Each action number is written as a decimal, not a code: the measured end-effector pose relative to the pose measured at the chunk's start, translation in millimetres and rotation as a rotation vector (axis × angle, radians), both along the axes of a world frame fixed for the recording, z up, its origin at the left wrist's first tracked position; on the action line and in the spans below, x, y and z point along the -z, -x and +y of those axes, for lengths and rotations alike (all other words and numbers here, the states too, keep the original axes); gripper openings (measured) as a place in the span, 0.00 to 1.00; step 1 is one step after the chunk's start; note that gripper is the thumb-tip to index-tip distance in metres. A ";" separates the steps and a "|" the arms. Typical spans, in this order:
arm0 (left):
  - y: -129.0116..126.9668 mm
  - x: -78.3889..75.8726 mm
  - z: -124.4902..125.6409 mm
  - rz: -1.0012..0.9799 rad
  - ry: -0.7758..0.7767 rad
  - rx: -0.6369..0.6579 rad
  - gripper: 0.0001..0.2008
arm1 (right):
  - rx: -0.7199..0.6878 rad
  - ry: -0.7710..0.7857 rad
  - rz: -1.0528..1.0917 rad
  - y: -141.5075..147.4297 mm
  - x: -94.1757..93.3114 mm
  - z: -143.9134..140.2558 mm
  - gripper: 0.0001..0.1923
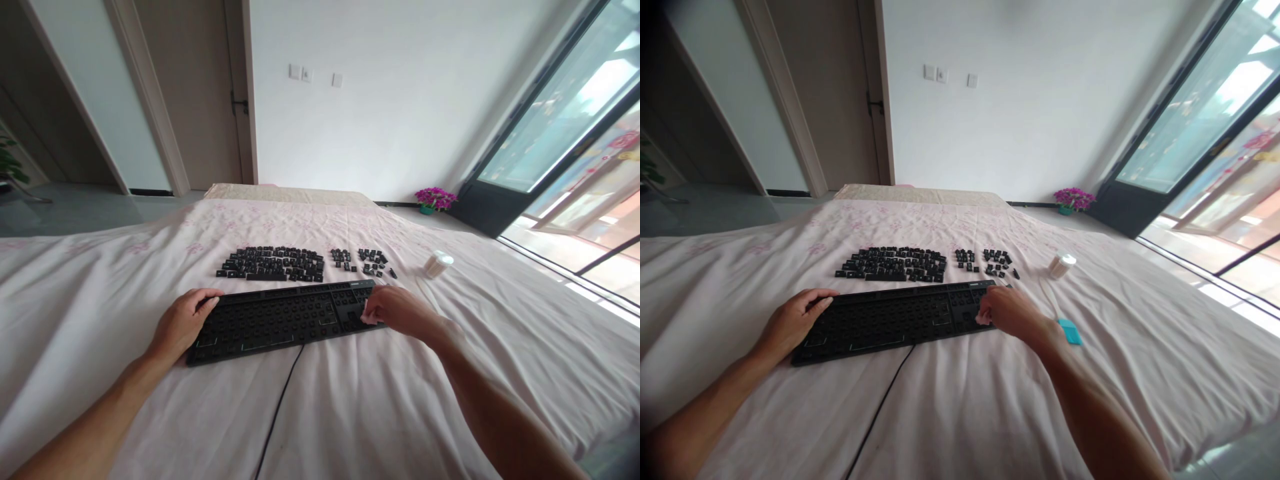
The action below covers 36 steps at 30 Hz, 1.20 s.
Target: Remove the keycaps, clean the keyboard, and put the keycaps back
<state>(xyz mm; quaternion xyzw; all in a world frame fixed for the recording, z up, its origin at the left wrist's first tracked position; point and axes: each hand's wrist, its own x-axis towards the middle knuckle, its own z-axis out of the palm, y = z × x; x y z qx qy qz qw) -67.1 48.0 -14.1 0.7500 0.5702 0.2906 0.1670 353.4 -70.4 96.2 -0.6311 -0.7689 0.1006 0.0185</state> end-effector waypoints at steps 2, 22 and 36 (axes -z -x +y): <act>0.2 -0.3 -0.3 0.002 0.001 -0.004 0.15 | 0.025 -0.046 0.030 -0.6 -2.8 -1.6 0.09; 0.0 0.0 1.1 0.009 -0.003 -0.002 0.16 | 0.059 0.212 0.216 15.9 8.3 -2.2 0.17; -0.3 -1.0 0.7 0.011 -0.053 0.008 0.16 | 0.184 0.027 0.135 -2.0 12.8 15.4 0.13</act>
